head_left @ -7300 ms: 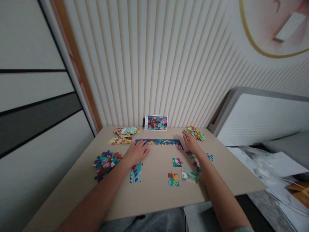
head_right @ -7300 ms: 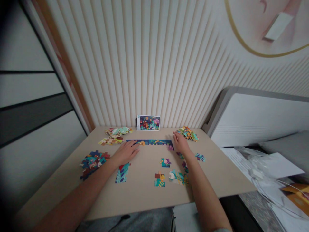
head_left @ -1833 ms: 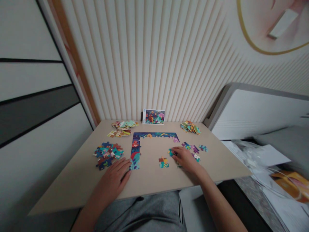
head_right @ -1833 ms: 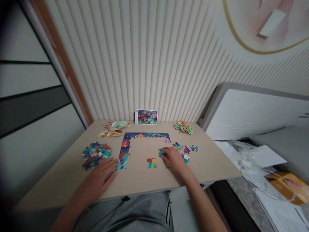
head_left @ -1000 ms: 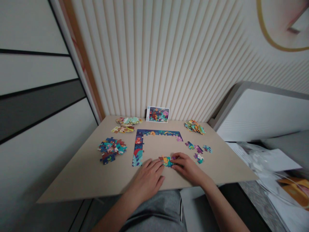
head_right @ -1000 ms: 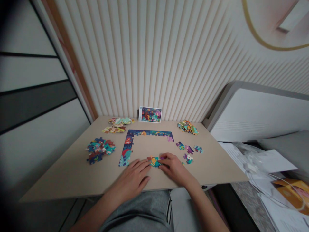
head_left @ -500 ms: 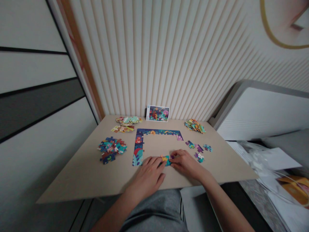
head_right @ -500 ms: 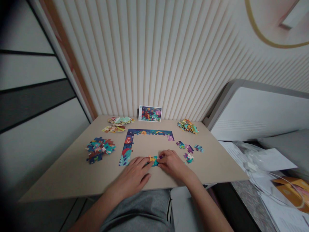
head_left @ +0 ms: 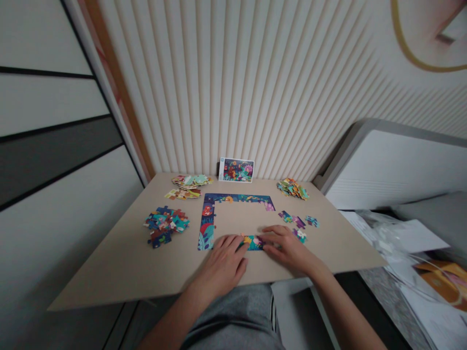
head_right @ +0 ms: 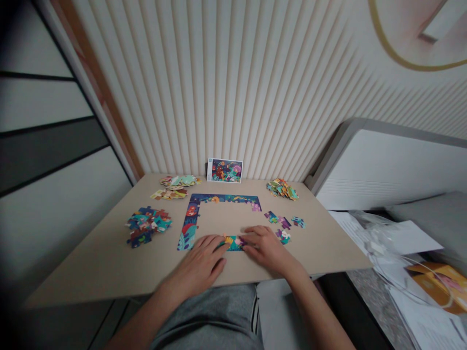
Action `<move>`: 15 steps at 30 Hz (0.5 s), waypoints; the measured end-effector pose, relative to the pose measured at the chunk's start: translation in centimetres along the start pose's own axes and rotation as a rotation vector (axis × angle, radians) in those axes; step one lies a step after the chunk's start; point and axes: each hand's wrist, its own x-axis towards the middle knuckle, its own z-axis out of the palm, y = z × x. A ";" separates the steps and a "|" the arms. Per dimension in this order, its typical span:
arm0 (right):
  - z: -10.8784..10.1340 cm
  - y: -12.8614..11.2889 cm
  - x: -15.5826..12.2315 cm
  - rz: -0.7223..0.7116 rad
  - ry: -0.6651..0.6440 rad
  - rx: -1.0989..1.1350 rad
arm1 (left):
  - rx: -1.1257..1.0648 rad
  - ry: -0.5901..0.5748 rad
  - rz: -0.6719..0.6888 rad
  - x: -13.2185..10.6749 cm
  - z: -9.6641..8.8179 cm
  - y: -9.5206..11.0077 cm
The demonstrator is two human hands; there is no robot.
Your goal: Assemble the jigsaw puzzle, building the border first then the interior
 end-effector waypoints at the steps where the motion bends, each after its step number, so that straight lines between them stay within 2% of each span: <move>1: 0.0 0.6 -0.7 0.036 0.028 0.005 | 0.000 0.003 0.004 0.0 0.1 0.0; 7: 0.9 3.2 -4.1 0.111 0.074 0.068 | 0.001 -0.005 0.003 -0.2 0.4 -0.2; 15: 1.8 3.2 -4.1 0.109 0.122 0.147 | 0.006 -0.005 0.029 -0.1 0.5 -0.4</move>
